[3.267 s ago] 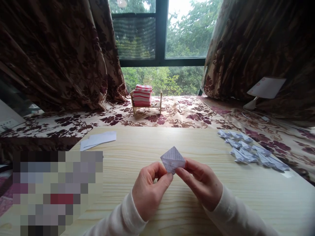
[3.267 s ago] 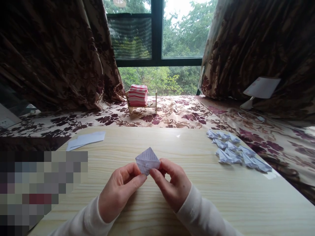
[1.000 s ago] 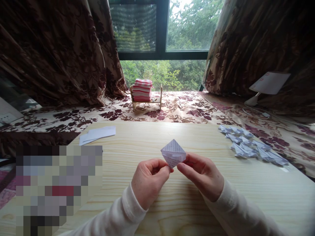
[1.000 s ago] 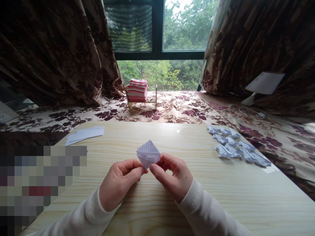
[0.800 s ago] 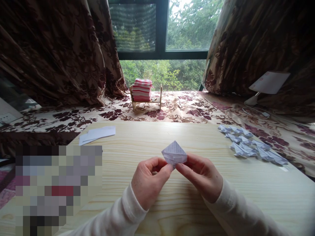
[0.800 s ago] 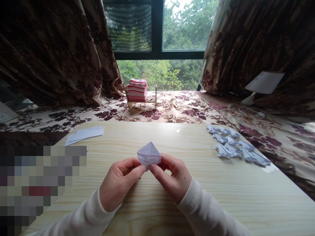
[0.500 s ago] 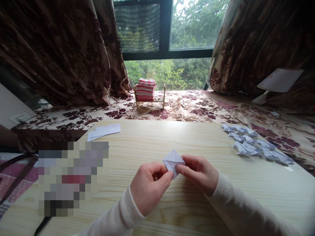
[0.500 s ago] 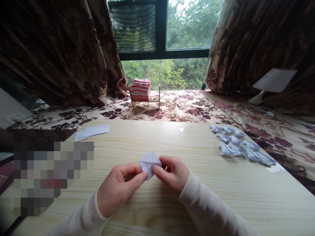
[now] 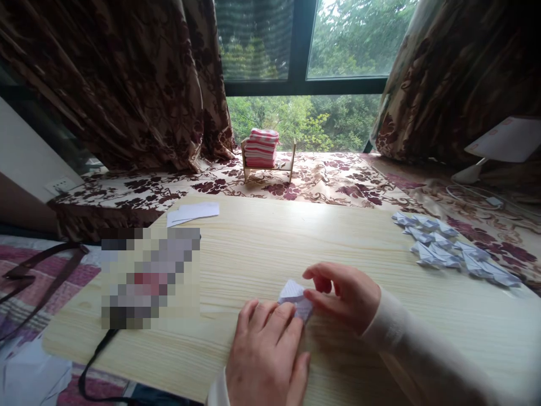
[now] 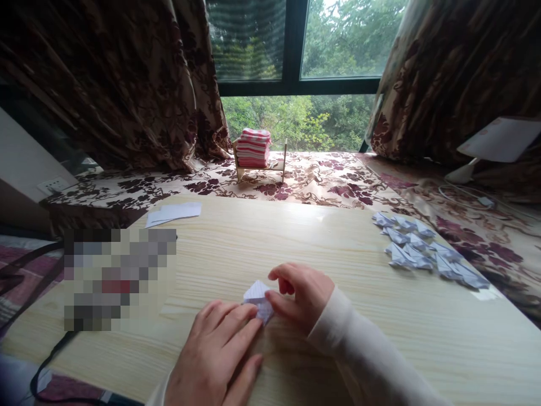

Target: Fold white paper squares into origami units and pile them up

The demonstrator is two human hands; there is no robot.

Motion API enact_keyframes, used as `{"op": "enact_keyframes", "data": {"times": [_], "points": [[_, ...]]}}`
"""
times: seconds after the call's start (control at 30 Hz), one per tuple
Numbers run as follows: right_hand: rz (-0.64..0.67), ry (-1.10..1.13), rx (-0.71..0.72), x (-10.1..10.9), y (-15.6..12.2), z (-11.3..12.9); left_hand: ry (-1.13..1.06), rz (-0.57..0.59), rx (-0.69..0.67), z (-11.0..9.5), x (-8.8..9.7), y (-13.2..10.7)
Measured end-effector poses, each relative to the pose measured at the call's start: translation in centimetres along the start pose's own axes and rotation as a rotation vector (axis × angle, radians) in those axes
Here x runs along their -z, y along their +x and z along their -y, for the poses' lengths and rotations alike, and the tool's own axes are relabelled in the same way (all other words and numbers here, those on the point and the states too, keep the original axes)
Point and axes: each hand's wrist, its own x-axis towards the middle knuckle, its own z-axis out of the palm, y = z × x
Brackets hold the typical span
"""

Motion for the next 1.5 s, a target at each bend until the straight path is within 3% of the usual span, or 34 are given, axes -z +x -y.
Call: {"op": "enact_keyframes", "data": {"times": [0.07, 0.2, 0.43, 0.63, 1.03, 1.17, 1.27, 1.4, 1.5], "points": [[-0.023, 0.063, 0.101, 0.2, 0.0, 0.0, 0.005, -0.032, -0.017, 0.1, -0.1, -0.4], [0.067, 0.007, 0.205, -0.1, 0.0, 0.2, 0.008, -0.054, -0.042, 0.4, -0.6, -1.2], [0.081, -0.139, 0.201, -0.7, 0.1, 0.3, -0.003, -0.112, -0.042, 0.8, -1.6, -1.5], [0.097, -0.104, 0.198, -0.6, 0.1, 0.3, 0.001, -0.113, -0.02, 0.6, -1.6, -1.4], [0.039, -0.013, 0.051, -0.3, 0.4, -0.4, -0.044, -0.105, 0.011, 0.2, -1.4, -1.3], [0.045, -0.023, -0.012, -0.5, 0.4, -0.7, -0.049, -0.039, 0.012, -0.1, -0.5, -0.9], [0.042, -0.055, -0.061, -0.8, 0.5, -0.8, -0.073, 0.001, 0.029, -0.3, 0.4, -0.1], [0.025, -0.099, -0.123, -1.2, 0.7, -0.6, -0.084, -0.035, 0.059, -0.1, 0.9, 1.7], [0.037, -0.111, -0.153, -1.1, 0.8, -0.3, -0.04, 0.043, 0.077, 0.5, 0.9, 3.3]]}}
